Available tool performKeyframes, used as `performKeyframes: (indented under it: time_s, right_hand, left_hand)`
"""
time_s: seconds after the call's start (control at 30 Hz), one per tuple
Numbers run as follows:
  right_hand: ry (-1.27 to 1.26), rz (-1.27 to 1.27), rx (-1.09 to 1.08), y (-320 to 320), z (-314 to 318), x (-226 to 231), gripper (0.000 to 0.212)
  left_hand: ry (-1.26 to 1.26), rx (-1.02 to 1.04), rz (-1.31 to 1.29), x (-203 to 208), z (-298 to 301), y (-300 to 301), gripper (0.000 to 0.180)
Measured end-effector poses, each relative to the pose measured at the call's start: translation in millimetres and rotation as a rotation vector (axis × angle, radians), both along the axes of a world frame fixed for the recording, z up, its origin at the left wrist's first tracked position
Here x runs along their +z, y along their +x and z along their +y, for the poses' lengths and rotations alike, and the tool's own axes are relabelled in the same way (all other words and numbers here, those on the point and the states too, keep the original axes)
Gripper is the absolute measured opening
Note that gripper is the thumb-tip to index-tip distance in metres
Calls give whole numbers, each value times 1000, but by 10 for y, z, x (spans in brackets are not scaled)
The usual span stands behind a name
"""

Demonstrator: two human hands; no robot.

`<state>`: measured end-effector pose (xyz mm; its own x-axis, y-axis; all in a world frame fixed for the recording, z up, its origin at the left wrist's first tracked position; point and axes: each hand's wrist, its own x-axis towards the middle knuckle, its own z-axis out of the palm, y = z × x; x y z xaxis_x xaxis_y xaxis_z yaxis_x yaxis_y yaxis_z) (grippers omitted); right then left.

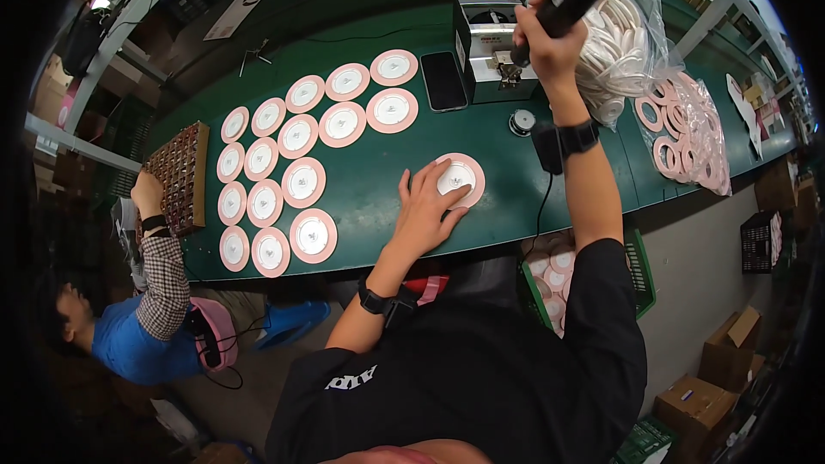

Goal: Assembling circular electronic components using an electric screwdriver on an assembly line.

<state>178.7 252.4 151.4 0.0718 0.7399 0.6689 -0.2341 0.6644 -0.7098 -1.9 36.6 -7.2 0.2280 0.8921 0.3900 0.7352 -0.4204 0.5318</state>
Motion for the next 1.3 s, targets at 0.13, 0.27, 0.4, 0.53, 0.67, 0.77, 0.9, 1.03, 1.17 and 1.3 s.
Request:
performKeyframes:
  time_s: [0.13, 0.27, 0.4, 0.53, 0.67, 0.77, 0.9, 1.03, 1.17, 1.3]
  right_hand:
    - [-110, -78, -12, -21, 183, -54, 14]
    - [-197, -50, 106, -7, -181, -123, 15]
    - [-160, 20, 233, -75, -934, -310, 21]
    - [-187, -52, 266, -102, -1298, -616, 27]
    - [-221, -64, 324, -159, -1456, -715, 26]
    - [-234, -124, 351, -195, -1525, -735, 25]
    - [-276, -136, 379, -235, -1512, -838, 25]
    - [-277, -218, 395, -216, -1493, -844, 26]
    - [-165, -368, 304, -262, -1461, -936, 28]
    - [-232, -286, 316, -307, -1511, -898, 29]
  left_hand:
    - [36, 2, 6, -91, 24, -30, 32]
    - [36, 4, -22, -116, -5, -84, 32]
    - [11, 30, -78, -30, -19, -56, 33]
    - [2, 28, -53, 10, 11, -59, 34]
    - [-10, 34, -31, 15, 10, -65, 35]
    - [-12, 36, -33, -10, 12, -58, 34]
    - [-18, 44, -25, -25, 18, -51, 31]
    - [7, 30, -30, -28, 46, -25, 32]
    - [28, 45, -9, -41, 14, -49, 32]
    - [32, 61, 3, -48, -9, -74, 32]
